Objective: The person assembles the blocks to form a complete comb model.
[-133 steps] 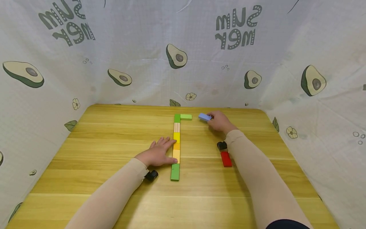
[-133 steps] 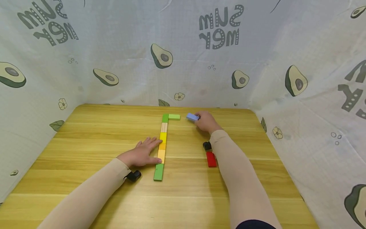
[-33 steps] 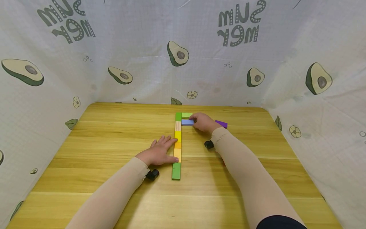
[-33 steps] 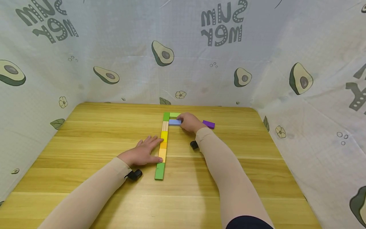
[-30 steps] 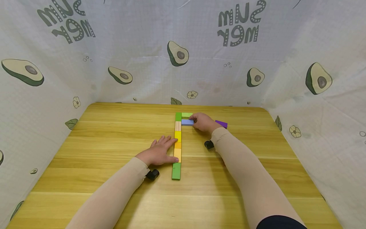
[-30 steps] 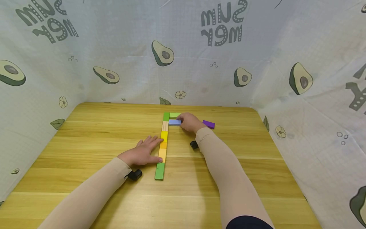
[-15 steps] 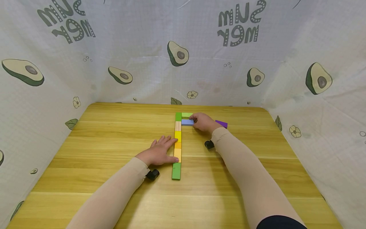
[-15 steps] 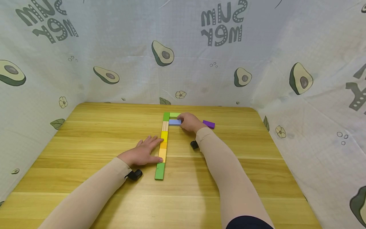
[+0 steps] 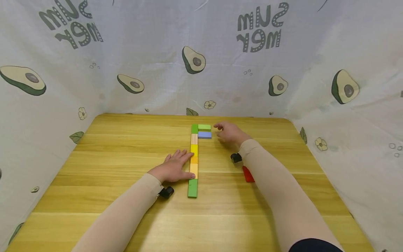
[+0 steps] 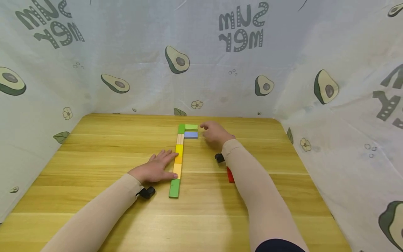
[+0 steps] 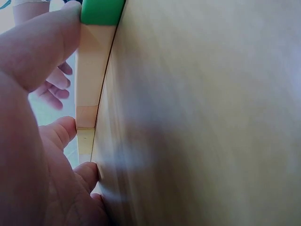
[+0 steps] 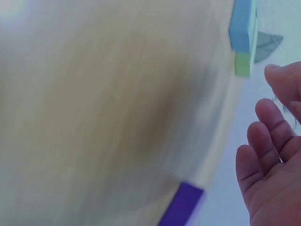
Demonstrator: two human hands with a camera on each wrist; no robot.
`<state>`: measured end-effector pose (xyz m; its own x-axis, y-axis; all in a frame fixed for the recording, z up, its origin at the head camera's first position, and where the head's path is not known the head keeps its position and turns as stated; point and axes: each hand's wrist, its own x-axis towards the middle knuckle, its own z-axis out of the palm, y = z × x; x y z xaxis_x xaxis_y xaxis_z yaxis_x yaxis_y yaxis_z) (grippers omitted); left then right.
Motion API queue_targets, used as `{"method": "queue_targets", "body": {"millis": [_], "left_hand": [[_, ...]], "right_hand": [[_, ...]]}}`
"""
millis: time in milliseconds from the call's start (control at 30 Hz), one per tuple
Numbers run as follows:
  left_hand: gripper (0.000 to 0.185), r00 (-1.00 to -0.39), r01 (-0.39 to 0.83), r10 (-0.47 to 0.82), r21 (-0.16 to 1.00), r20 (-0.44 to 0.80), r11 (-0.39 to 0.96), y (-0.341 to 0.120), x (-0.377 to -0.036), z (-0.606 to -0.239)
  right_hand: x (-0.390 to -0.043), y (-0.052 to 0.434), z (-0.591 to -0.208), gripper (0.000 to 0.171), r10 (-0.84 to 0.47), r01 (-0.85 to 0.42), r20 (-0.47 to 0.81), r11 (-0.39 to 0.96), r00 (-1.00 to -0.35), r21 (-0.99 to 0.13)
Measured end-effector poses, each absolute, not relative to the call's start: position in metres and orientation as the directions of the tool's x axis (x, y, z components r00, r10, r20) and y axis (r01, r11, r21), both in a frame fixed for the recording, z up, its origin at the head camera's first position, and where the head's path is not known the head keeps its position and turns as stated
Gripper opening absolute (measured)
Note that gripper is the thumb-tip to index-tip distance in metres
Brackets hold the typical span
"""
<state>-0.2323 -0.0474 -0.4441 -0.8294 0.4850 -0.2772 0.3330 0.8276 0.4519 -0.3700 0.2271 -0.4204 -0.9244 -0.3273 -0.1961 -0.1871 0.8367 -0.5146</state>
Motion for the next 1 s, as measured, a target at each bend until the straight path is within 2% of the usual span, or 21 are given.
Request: {"method": "queue_targets", "body": {"millis": [300, 667, 1000], "left_hand": [[0.088, -0.831, 0.335, 0.484, 0.448, -0.275, 0.829, -0.046, -0.233, -0.445], [0.089, -0.827, 0.331, 0.490, 0.467, -0.274, 0.820, -0.047, -0.232, -0.441], [0.089, -0.828, 0.334, 0.491, 0.467, -0.270, 0.819, -0.046, -0.232, -0.443]], "right_hand": [[-0.364, 0.273, -0.411, 0.050, -0.303, -0.190, -0.161, 0.850, -0.939, -0.491], [-0.359, 0.326, -0.418, 0.060, -0.246, -0.101, -0.228, 0.857, -0.942, -0.506], [-0.353, 0.346, -0.429, 0.061, -0.212, -0.060, -0.269, 0.875, -0.940, -0.480]]}}
